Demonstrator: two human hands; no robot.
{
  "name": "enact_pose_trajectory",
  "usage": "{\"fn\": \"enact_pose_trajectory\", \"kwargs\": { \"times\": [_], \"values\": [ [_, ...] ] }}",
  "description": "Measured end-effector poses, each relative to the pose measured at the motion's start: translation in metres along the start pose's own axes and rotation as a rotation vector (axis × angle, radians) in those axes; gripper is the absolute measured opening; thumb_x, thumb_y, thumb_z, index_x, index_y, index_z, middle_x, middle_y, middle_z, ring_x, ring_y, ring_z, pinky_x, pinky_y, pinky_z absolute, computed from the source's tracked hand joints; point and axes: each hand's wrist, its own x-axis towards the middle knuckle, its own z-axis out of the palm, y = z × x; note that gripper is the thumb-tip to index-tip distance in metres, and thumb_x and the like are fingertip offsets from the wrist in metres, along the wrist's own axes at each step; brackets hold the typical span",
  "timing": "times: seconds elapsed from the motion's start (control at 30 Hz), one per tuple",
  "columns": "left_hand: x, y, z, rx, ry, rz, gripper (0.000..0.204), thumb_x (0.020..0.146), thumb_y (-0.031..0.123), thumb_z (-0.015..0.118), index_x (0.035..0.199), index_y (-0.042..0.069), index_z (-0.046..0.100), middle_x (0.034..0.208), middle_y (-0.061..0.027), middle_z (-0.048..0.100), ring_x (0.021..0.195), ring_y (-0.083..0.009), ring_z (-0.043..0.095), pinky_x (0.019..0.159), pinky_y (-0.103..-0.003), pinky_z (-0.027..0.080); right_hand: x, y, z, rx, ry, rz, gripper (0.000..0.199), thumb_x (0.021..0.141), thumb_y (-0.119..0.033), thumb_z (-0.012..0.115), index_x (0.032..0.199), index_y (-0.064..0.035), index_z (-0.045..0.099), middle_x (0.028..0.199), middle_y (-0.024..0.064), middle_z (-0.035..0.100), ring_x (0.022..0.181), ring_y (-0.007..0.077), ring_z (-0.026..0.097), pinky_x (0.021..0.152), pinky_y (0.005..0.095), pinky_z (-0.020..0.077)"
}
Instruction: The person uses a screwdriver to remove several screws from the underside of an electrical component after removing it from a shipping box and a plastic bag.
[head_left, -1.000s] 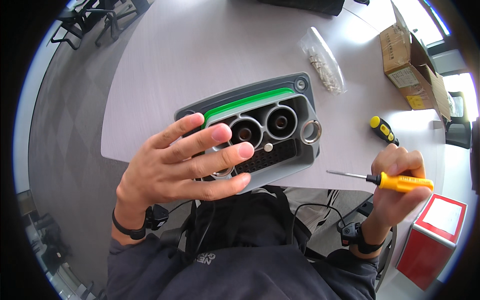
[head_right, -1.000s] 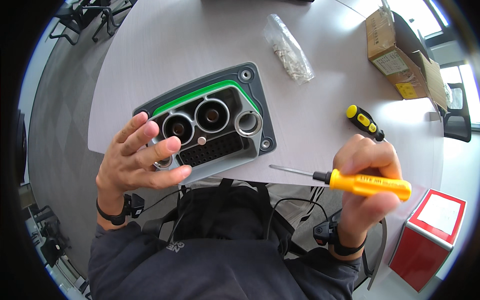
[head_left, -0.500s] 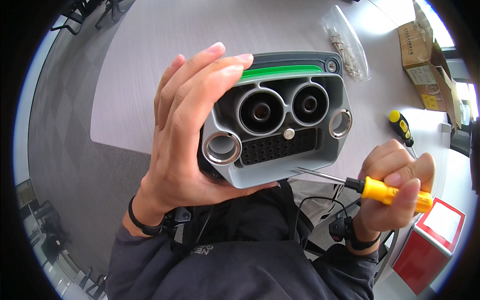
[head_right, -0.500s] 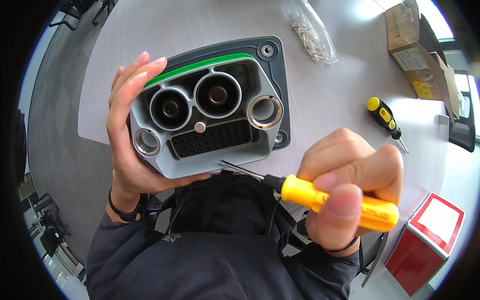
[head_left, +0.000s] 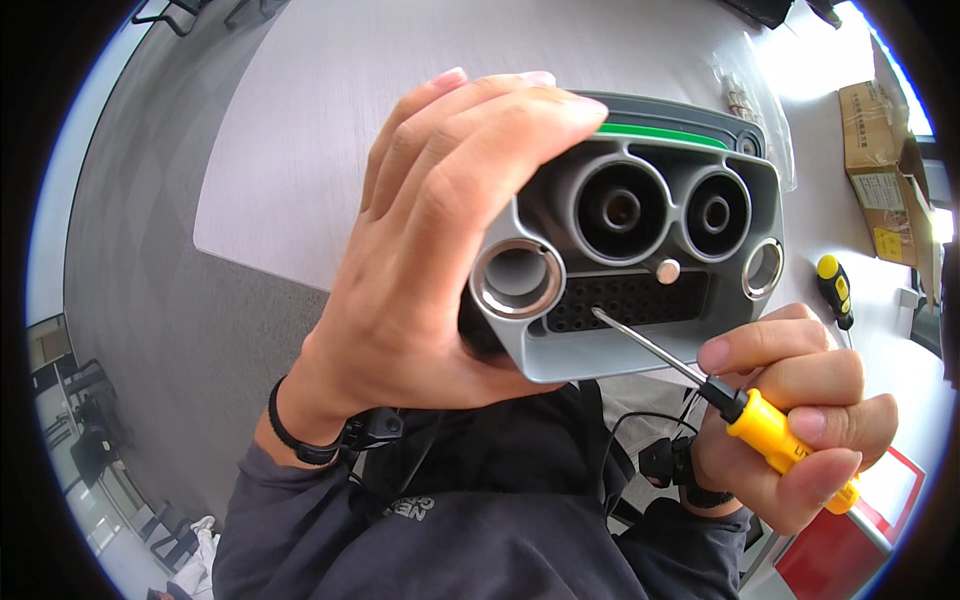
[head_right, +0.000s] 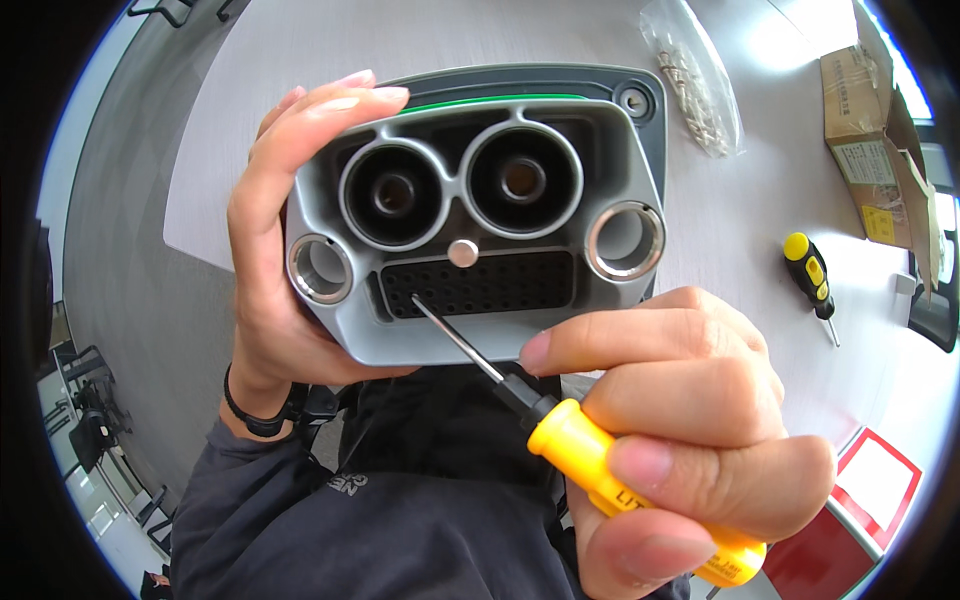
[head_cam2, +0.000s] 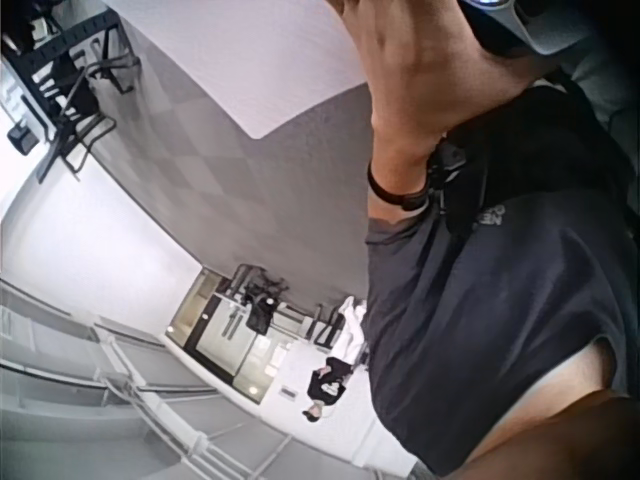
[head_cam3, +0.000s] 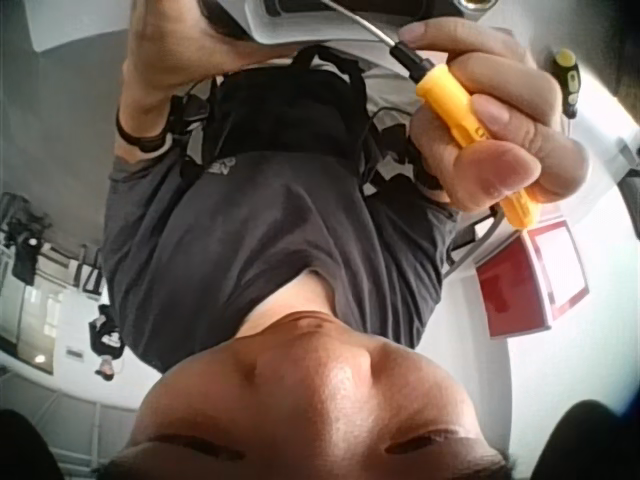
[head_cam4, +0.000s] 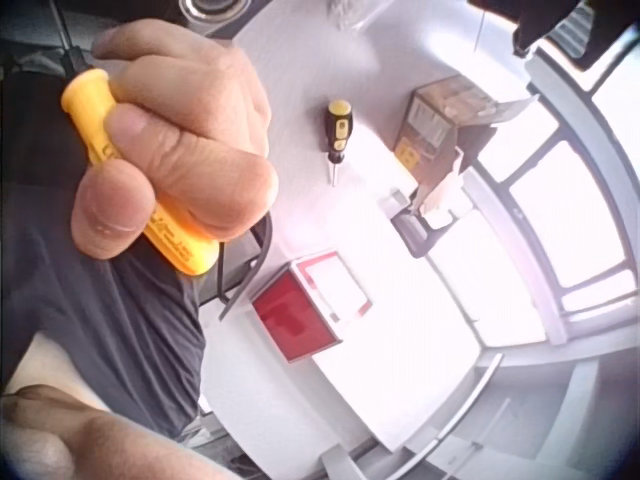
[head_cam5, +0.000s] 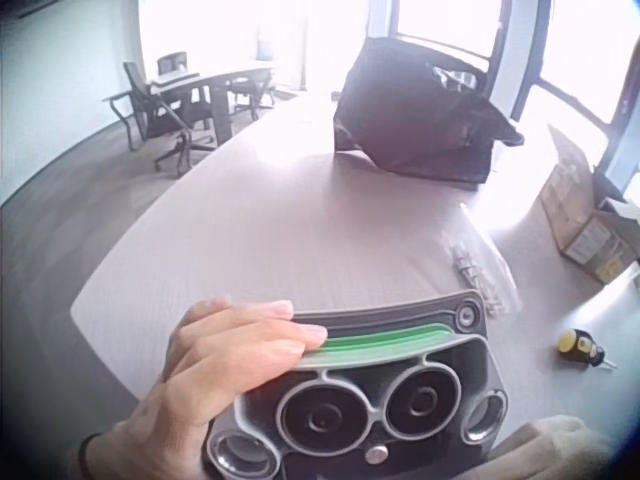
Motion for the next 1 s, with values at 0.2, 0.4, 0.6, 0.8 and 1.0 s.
{"fn": "enact_pose_trajectory", "kwargs": {
  "times": [0.2, 0.4, 0.6, 0.8, 1.0],
  "values": [
    [0.001, 0.002, 0.001, 0.046, 0.045, 0.071, 0.103, 0.056, 0.039, 0.091, 0.134, -0.003, 0.037, 0.129, -0.0212, 0.055, 0.125, -0.0323, 0.048, 0.112, -0.047, 0.022, -0.01, 0.0, -0.009, 0.208, 0.075, 0.074, 0.03, 0.098, -0.039, 0.036, 0.092, -0.0107, 0.043, 0.065, 0.0058, 0.049, 0.047, 0.0173, 0.05, 0.045, 0.025, 0.0354],
    [0.0, 0.032, -0.023, 0.183, -0.002, 0.139, 0.095, 0.062, 0.058, 0.079, 0.13, 0.001, 0.045, 0.121, -0.0184, 0.057, 0.118, -0.0352, 0.049, 0.102, -0.05, 0.032, -0.034, -0.021, -0.047, 0.374, -0.174, 0.289, 0.04, 0.075, -0.015, 0.081, 0.097, -0.0006, 0.051, 0.08, 0.0201, 0.066, 0.064, 0.0255, 0.068, 0.056, 0.0302, 0.0566],
    [-0.008, 0.084, -0.03, 0.113, -0.36, 0.318, 0.015, 0.078, 0.022, 0.069, 0.082, 0.007, 0.067, 0.067, 0.0023, 0.051, 0.056, -0.0097, 0.045, 0.049, -0.022, 0.03, -0.044, -0.052, -0.044, 0.161, -0.34, 0.248, 0.037, 0.066, 0.001, 0.082, 0.095, -0.0006, 0.06, 0.085, 0.015, 0.07, 0.064, 0.0218, 0.067, 0.05, 0.026, 0.0519],
    [-0.027, 0.089, -0.008, 0.206, -0.416, 0.316, 0.016, 0.069, 0.013, 0.063, 0.082, 0.004, 0.065, 0.062, 0.0018, 0.041, 0.052, -0.0095, 0.038, 0.048, -0.024, 0.027, -0.062, -0.062, -0.039, -0.549, -0.663, 0.076, 0.038, 0.07, -0.007, 0.071, 0.105, 0.004, 0.061, 0.089, 0.0094, 0.065, 0.066, 0.0193, 0.059, 0.056, 0.026, 0.0465],
    [-0.039, 0.095, 0.0, 0.214, -0.552, 0.32, 0.007, 0.073, 0.014, 0.062, 0.075, 0.008, 0.059, 0.062, 0.0022, 0.035, 0.055, -0.0093, 0.039, 0.052, -0.023, 0.028, -0.084, -0.063, -0.038, -0.412, -0.775, 0.239, 0.025, 0.074, -0.013, 0.073, 0.091, -0.0009, 0.06, 0.068, 0.0022, 0.052, 0.049, 0.0145, 0.049, 0.048, 0.0273, 0.0411]
  ]
}}
